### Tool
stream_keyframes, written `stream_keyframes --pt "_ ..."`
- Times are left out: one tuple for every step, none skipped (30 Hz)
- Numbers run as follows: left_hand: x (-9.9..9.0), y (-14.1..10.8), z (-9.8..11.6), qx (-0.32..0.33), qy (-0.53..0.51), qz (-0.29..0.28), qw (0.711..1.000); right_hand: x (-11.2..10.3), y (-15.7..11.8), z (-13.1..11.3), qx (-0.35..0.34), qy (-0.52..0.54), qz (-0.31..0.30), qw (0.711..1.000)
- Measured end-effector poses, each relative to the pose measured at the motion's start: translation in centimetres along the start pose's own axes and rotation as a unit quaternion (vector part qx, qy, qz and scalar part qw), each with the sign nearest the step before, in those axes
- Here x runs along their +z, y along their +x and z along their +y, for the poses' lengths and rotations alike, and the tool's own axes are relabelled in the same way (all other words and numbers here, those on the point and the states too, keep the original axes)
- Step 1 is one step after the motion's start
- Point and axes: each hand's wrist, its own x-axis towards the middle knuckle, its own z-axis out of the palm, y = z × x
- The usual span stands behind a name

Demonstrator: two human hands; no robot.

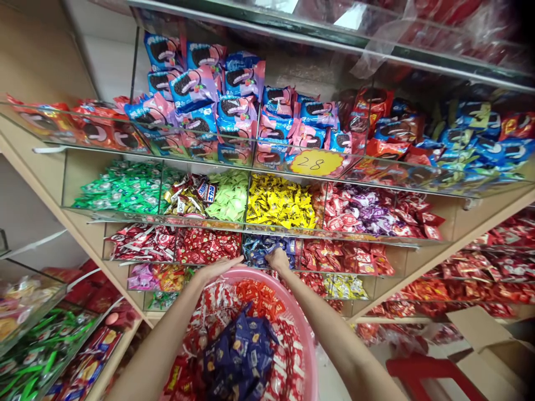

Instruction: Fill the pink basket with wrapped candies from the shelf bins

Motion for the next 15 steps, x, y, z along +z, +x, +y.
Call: stream_keyframes --pt "0.0 -0.1 0.1 0.001 0.0 0.001 1.0 0.1 0.1 0.0 -0.007 0.007 0.001 1.0" --pt "0.0 -0.1 0.1 0.002 0.002 0.004 1.0 0.2 0.2 -0.1 -0.014 0.013 0.003 1.0" --pt "0.0 -0.1 0.1 0.003 0.006 0.009 1.0 0.3 0.4 -0.1 -0.022 0.02 0.004 1.0" --pt "0.0 -0.2 0.1 0.005 0.009 0.012 1.0 0.4 0.6 -0.1 -0.03 0.026 0.005 0.999" --pt "0.0 -0.2 0.1 0.006 0.01 0.013 1.0 0.5 0.8 -0.1 -0.038 0.032 0.006 0.999" --pt "0.0 -0.1 0.1 0.006 0.01 0.011 1.0 0.6 1.0 -0.1 -0.046 0.037 0.006 0.998" --pt "-0.1 -0.1 0.1 0.007 0.009 0.008 1.0 0.6 1.1 0.0 -0.054 0.043 0.005 0.998" --pt "-0.1 -0.1 0.1 0.008 0.009 0.005 1.0 0.6 1.2 0.0 -0.063 0.048 0.004 0.997" --pt "-0.1 -0.1 0.1 0.008 0.009 0.003 1.0 0.6 1.2 0.0 -0.073 0.052 0.002 0.996" --pt "-0.1 -0.1 0.1 0.008 0.01 0.004 1.0 0.6 1.1 -0.1 -0.084 0.056 -0.001 0.995" --pt "-0.1 -0.1 0.1 0.008 0.01 0.005 1.0 0.4 1.0 -0.1 -0.098 0.06 -0.004 0.993" --pt "-0.1 0.0 0.0 0.009 0.008 0.006 1.0 0.2 0.8 -0.2 -0.113 0.062 -0.007 0.992" --pt "-0.1 0.0 0.0 0.009 0.004 0.005 1.0 -0.1 0.4 -0.3 -0.132 0.063 -0.009 0.989" --pt "-0.1 0.0 -0.1 0.01 -0.003 0.004 1.0 -0.6 0.0 -0.4 -0.153 0.062 -0.011 0.986" --pt "-0.1 0.1 -0.1 0.012 -0.009 0.002 1.0 -1.1 -0.5 -0.4 -0.176 0.06 -0.012 0.983"
